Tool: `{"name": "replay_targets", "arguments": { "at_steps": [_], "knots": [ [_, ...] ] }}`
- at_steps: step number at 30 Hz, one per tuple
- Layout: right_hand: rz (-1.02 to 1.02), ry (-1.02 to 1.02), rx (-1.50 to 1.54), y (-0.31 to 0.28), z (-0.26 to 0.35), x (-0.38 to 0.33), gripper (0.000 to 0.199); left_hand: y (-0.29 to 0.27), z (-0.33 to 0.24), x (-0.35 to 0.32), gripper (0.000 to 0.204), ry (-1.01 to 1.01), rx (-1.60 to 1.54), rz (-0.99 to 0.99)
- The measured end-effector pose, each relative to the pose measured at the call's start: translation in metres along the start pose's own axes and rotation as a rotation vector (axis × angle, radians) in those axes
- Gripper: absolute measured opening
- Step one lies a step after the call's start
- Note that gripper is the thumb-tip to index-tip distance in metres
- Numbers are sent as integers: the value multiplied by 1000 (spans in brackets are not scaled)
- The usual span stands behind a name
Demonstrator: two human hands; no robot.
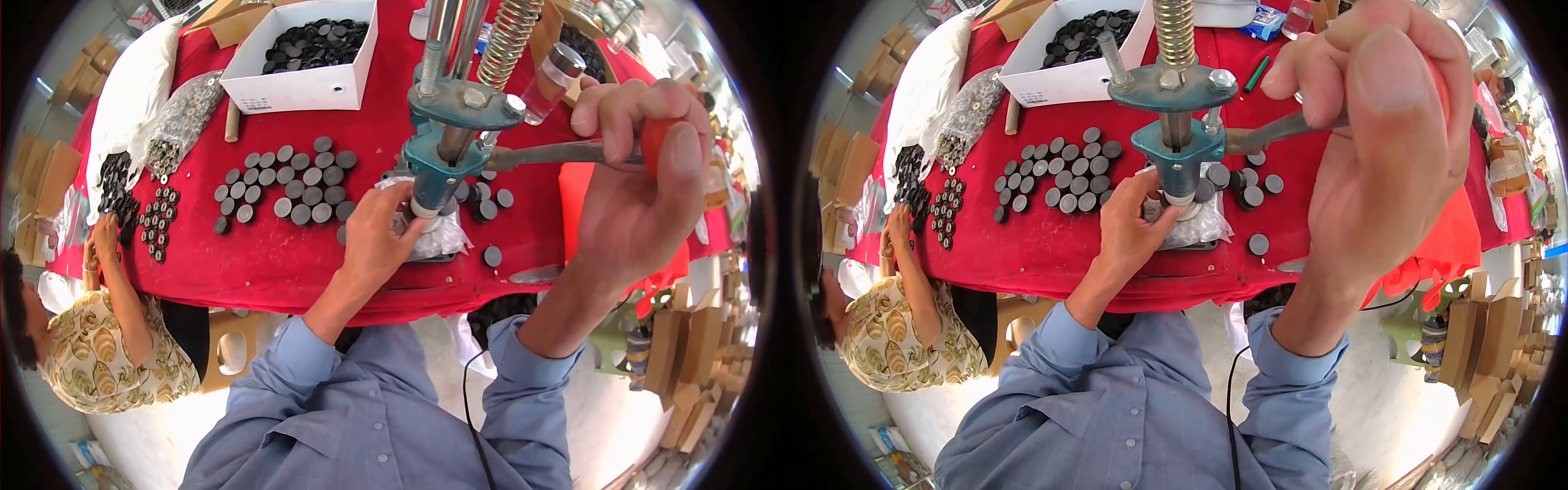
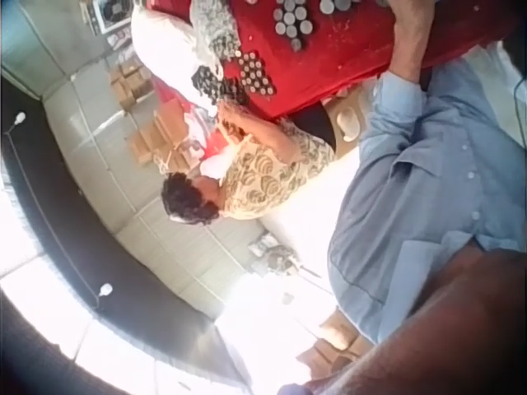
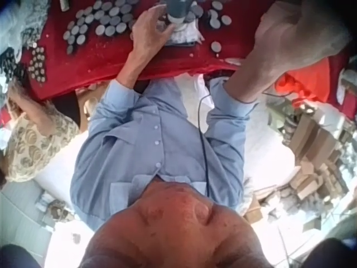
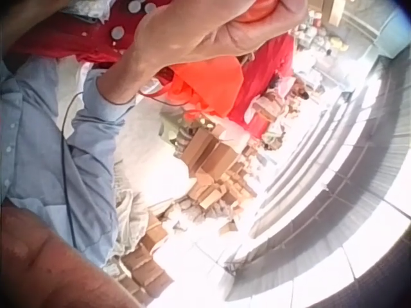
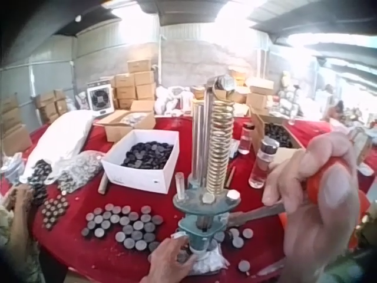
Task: The person assembles metal rings and plastic caps using a manual press machine.
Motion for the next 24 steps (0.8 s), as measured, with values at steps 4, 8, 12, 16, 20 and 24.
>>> {"name": "replay_targets", "arguments": {
  "at_steps": [4, 8, 12, 16, 20, 24],
  "knots": [
    [-50, 12, -8, 1, 3, -14, 37, 5, 0, 3, 54, -21, 36, 19],
    [75, -103, 0, 10, 20, -42, 36, -11, -3, -8, 50, -64, -8, 40],
    [-62, -6, -196, 31, 35, -88, 29, -49, 8, -37, 37, 85, 395, -27],
    [-208, 51, -289, 41, 31, -138, 34, -59, 29, -63, 36, -65, 321, 10],
    [-252, 48, -319, 37, 31, -140, 33, -54, 33, -61, 35, -123, 269, 16],
    [-173, 21, -282, 32, 35, -116, 36, -53, 24, -59, 36, -12, 331, 15]
  ]
}}
Point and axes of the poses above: each hand's wrist, its own x-axis towards the middle knuckle, its own y-axis out of the palm, z = x × y, the point moved 8 cm from there along x, towards the middle knuckle, and after that the axes turned 5 degrees about z, right-handed, at the moved point
